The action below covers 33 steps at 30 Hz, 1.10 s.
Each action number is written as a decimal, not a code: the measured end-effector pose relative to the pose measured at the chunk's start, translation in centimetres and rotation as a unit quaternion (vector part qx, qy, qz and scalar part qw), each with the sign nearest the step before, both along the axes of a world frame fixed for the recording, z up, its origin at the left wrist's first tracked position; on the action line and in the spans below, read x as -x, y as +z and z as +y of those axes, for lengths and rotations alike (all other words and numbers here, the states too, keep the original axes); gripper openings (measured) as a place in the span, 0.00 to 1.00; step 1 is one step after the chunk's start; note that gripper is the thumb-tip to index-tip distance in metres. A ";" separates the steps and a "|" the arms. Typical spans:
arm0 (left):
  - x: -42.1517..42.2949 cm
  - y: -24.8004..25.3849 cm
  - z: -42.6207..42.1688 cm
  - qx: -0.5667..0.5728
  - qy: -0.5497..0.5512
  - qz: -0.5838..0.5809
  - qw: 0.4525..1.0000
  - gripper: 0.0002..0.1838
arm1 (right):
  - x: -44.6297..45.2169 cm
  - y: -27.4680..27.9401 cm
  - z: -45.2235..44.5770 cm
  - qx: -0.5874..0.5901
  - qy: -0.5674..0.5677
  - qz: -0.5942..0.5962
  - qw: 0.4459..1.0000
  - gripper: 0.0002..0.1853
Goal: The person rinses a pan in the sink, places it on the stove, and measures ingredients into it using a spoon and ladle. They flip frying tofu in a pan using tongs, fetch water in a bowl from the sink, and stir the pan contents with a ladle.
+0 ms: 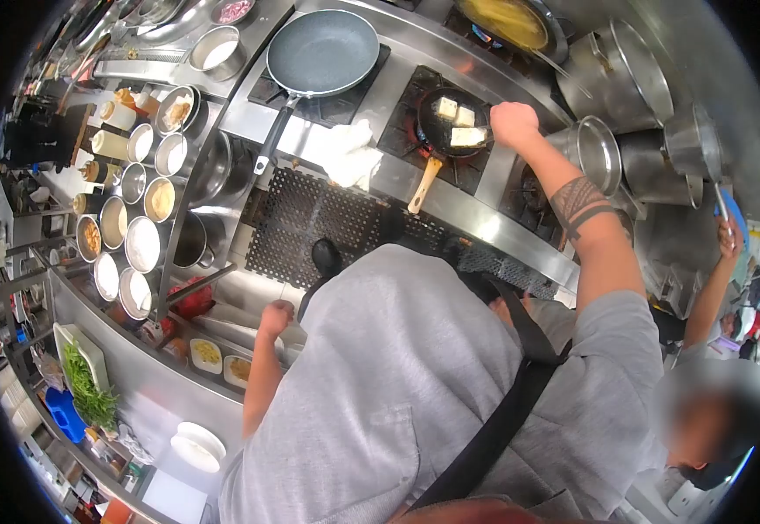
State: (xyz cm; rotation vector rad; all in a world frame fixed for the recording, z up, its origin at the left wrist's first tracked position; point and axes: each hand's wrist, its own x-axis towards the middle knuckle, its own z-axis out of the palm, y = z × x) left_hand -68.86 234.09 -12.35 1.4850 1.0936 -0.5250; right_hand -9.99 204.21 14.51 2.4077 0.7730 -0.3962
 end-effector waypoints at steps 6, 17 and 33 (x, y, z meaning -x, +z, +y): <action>0.6 1.5 -0.4 0.010 0.010 0.014 1.000 0.10 | -1.2 -0.3 2.1 0.056 0.040 -0.002 0.998 0.13; 2.3 3.4 -1.2 0.016 -0.007 0.048 0.999 0.09 | -5.3 -1.9 -4.9 -0.012 -0.110 0.078 0.991 0.23; -0.3 3.2 -0.7 0.016 0.007 0.033 0.999 0.09 | -5.1 -2.6 -2.3 0.017 -0.037 0.065 0.997 0.20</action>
